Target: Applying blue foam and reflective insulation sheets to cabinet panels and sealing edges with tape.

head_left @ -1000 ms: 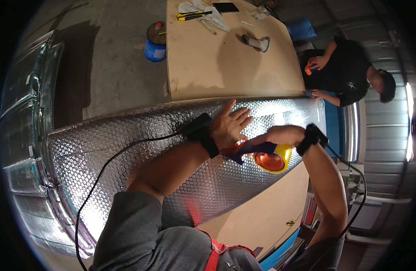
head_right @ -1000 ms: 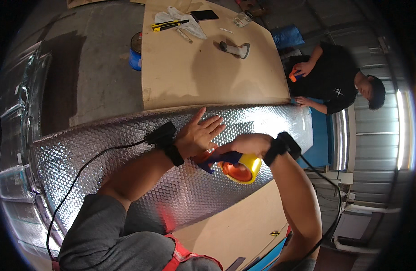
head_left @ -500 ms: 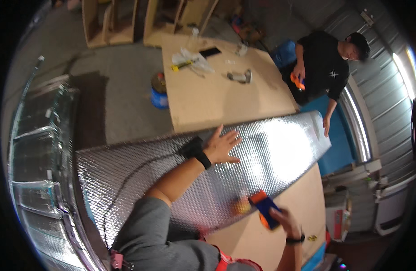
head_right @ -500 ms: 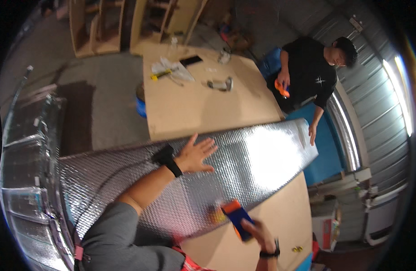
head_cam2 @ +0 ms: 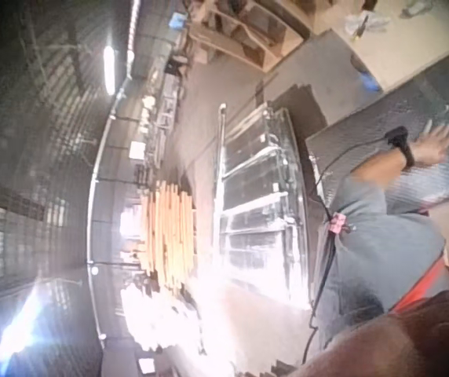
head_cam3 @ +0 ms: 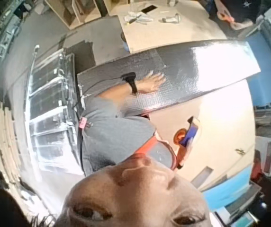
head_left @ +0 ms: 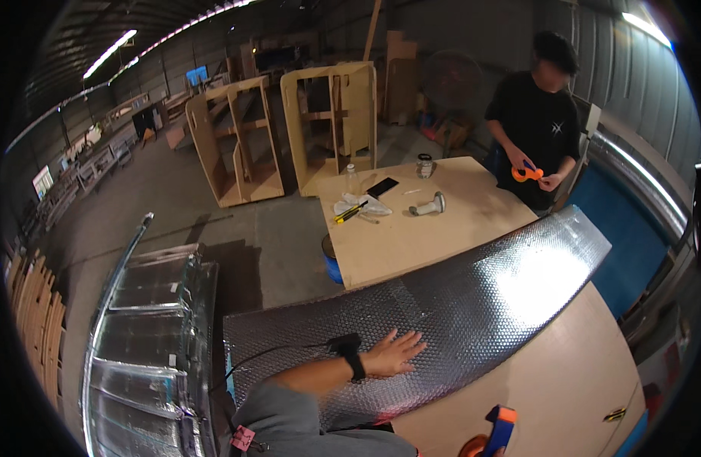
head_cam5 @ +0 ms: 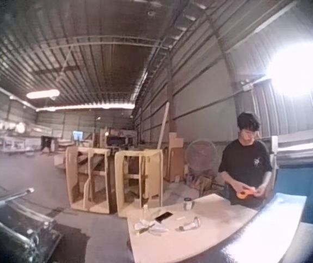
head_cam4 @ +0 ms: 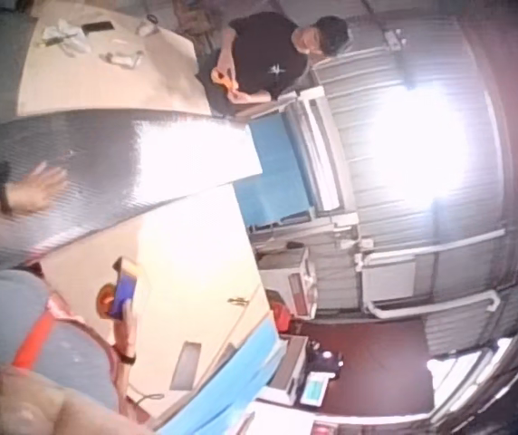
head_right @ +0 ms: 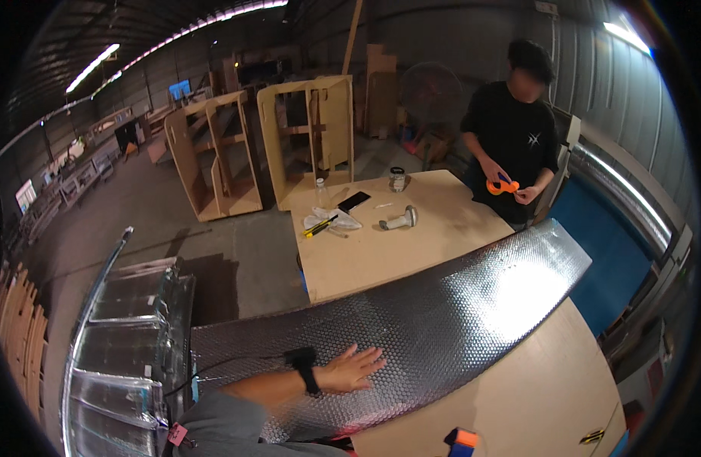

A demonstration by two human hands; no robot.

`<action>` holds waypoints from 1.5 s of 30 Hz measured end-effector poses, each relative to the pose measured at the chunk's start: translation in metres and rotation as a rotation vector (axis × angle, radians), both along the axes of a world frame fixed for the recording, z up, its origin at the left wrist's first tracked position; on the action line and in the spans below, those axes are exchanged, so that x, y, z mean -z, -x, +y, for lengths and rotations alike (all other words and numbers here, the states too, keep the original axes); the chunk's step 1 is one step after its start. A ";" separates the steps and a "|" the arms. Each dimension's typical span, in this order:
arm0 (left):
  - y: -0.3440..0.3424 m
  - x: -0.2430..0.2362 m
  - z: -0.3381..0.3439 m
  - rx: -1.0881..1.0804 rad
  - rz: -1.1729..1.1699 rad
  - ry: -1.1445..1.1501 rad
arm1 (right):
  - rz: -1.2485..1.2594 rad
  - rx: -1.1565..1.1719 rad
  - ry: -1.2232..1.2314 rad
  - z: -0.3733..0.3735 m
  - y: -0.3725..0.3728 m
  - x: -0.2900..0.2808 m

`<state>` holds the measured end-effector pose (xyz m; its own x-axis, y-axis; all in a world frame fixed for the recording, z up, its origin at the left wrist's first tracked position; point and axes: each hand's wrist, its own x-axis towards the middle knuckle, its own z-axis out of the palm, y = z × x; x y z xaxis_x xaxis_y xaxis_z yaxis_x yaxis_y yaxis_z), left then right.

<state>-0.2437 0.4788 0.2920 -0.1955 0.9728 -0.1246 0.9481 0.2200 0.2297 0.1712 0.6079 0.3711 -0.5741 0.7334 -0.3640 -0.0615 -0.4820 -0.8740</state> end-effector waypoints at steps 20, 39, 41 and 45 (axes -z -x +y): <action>-0.080 -0.159 -0.015 -0.133 -1.722 0.028 | -0.074 -0.752 -0.785 -0.013 0.068 -0.076; -0.046 -0.089 0.089 -0.195 -1.358 -0.337 | -0.195 -0.737 -0.472 0.047 0.106 -0.036; -0.018 -0.090 0.111 -0.273 -1.181 -0.450 | -0.221 -0.850 -0.325 0.082 0.113 -0.044; 0.116 -0.055 0.163 -0.434 -0.867 -0.732 | -0.486 -0.834 -0.387 0.147 0.118 -0.068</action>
<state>-0.3602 0.6416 0.3473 -0.6470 0.7420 0.1755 0.2980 0.0342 0.9540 0.0532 0.7548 0.4392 -0.8071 0.2868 -0.5161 0.5626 0.1086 -0.8195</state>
